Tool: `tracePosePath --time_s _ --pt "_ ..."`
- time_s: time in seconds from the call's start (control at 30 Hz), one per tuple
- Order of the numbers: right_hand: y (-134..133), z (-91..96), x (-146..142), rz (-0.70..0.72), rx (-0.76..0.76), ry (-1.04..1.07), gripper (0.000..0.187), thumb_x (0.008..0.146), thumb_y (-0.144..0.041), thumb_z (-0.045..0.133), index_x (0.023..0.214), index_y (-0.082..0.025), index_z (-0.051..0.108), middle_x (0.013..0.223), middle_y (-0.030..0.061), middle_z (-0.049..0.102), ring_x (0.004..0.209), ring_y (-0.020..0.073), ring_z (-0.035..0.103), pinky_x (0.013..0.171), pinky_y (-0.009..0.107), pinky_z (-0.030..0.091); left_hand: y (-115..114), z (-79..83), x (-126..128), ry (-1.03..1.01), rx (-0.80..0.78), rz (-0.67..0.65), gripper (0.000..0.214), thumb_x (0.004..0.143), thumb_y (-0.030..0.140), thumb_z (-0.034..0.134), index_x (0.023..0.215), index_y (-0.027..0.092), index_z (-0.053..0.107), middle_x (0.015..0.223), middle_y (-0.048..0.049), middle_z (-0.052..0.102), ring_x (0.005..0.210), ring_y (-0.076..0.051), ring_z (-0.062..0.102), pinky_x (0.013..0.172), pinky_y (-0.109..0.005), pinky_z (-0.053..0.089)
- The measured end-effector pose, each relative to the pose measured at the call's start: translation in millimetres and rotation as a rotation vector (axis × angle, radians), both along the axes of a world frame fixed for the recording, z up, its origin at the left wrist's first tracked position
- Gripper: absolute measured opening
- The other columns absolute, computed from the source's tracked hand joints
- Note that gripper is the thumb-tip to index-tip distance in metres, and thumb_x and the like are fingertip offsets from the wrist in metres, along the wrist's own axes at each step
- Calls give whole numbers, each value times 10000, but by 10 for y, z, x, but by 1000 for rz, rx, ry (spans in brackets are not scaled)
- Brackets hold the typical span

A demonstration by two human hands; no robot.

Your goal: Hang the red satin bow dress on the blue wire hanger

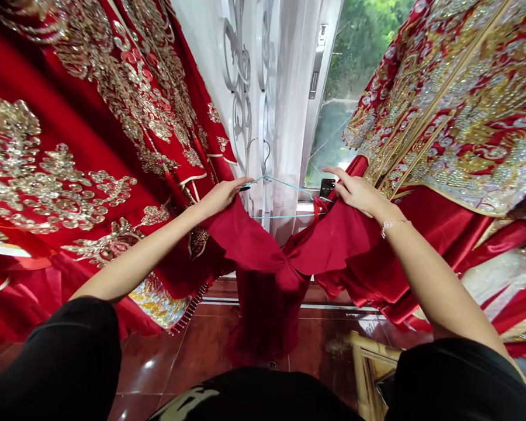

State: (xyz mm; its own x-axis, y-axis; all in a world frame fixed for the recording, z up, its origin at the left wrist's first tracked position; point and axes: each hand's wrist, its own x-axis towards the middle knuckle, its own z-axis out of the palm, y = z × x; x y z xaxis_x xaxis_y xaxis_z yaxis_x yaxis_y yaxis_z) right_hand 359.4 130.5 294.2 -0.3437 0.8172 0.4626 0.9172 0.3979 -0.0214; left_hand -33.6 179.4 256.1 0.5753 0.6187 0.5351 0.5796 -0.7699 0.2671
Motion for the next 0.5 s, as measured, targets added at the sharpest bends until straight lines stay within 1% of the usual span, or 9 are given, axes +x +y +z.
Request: tracePosePath --time_s 0.13,0.2,0.27,0.33,0.4,0.47,0.5 --pt "174 40 -37 -34 -7 -132 542 963 -311 373 1473 -151 459 691 63 680 683 277 642 674 332 444 66 -32 9 2 -10 15 520 910 76 346 1372 159 569 848 -42 702 778 -160 673 785 -275 513" --pt "233 47 -66 -61 -6 -193 544 969 -331 359 1469 -143 465 725 86 702 689 290 643 664 332 424 100 -32 1 6 -9 -6 520 893 67 361 1364 142 569 811 -35 684 747 -153 658 782 -272 516" --pt "280 30 -90 -77 -6 -225 549 977 -335 339 1473 -134 460 781 108 726 708 294 654 670 333 419 134 -26 -17 2 -19 -50 512 881 67 380 1351 136 572 825 -35 694 760 -144 658 813 -267 518" --pt "320 -25 -80 -89 4 -217 555 980 -320 322 1485 -123 442 866 129 746 757 296 671 697 336 428 163 -17 -38 -12 -30 -94 498 879 78 389 1334 150 579 934 -57 726 851 -147 678 877 -273 511" --pt "348 -105 -18 -108 -1 -205 553 981 -313 315 1482 -116 443 917 143 754 798 303 681 724 344 436 176 -4 -52 -22 -36 -117 502 877 85 380 1330 161 581 1103 -95 731 988 -164 682 940 -290 495" --pt "355 -177 70 -133 -24 -208 549 981 -319 321 1470 -108 456 900 146 755 799 311 682 727 351 439 167 19 -53 -8 -43 -118 538 858 76 366 1349 154 573 1226 -123 705 1068 -174 672 969 -299 483" --pt "351 -195 104 -140 -28 -205 548 979 -317 325 1467 -104 457 893 145 756 793 310 681 723 351 439 155 34 -50 3 -51 -114 558 849 71 361 1362 146 567 1247 -130 699 1078 -172 671 975 -296 480"
